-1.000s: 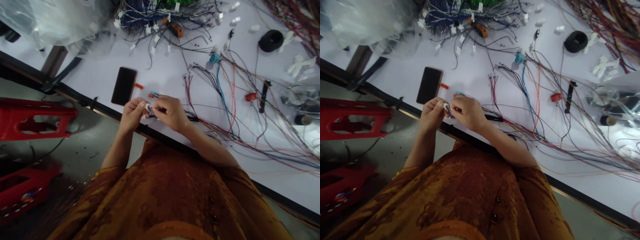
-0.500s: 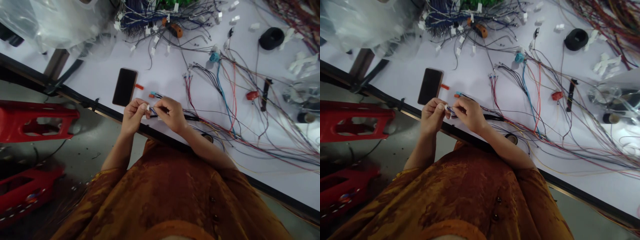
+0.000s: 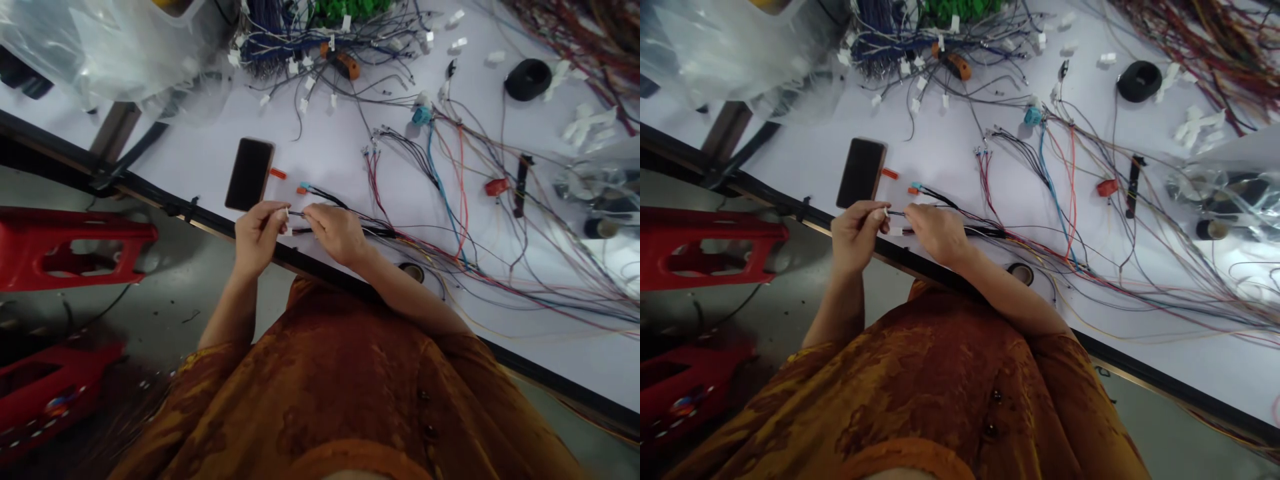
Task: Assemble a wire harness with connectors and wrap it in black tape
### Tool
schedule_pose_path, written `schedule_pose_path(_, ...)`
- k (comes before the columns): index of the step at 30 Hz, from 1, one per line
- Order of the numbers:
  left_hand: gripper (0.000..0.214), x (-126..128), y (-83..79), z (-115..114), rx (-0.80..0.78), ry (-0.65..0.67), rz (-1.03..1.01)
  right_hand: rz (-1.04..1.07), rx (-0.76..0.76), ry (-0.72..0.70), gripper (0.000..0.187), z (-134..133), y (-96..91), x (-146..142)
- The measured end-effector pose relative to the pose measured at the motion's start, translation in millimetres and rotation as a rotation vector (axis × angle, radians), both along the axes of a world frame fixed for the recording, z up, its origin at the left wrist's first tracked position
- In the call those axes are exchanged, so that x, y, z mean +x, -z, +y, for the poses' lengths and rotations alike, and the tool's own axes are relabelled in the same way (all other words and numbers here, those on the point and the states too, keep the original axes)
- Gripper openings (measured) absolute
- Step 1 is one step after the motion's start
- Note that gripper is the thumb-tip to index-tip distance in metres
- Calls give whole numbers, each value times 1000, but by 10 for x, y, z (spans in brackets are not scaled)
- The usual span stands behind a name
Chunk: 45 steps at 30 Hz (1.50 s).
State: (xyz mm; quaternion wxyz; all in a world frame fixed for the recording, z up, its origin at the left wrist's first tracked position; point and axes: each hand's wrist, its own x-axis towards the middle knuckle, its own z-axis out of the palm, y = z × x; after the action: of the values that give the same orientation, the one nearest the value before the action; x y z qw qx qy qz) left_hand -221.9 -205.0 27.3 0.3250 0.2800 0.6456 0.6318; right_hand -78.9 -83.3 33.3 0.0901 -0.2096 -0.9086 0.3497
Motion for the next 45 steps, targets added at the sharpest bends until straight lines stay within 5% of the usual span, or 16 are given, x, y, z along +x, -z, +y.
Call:
schedule_pose_path(3,10,-61,-48,-12,14,-27,102,-31,55,19,34,6,-21,35)
schedule_pose_path(8,24,176,54,154,91,-31,-482,-113,220,78,31,-79,27,-15)
schedule_pose_path(13,15,350,126,283,134,-212,-571,-139,320,45,29,-32,90,90)
schedule_pose_path(23,8,334,172,469,111,-273,-405,-300,468,211,30,470,371,1115)
schedule_pose_path(27,10,327,221,518,189,-291,-353,-204,448,401,26,487,266,1643)
schedule_pose_path(32,7,294,256,517,162,-257,-332,-218,278,475,26,120,38,2199)
schedule_pose_path(36,8,339,214,508,236,-205,-393,-419,134,483,17,-78,75,2246)
schedule_pose_path(40,22,328,211,497,216,-204,-335,-198,-163,447,10,-17,-8,1761)
schedule_pose_path(45,34,227,250,465,153,-142,-271,321,-851,315,20,276,-223,718)
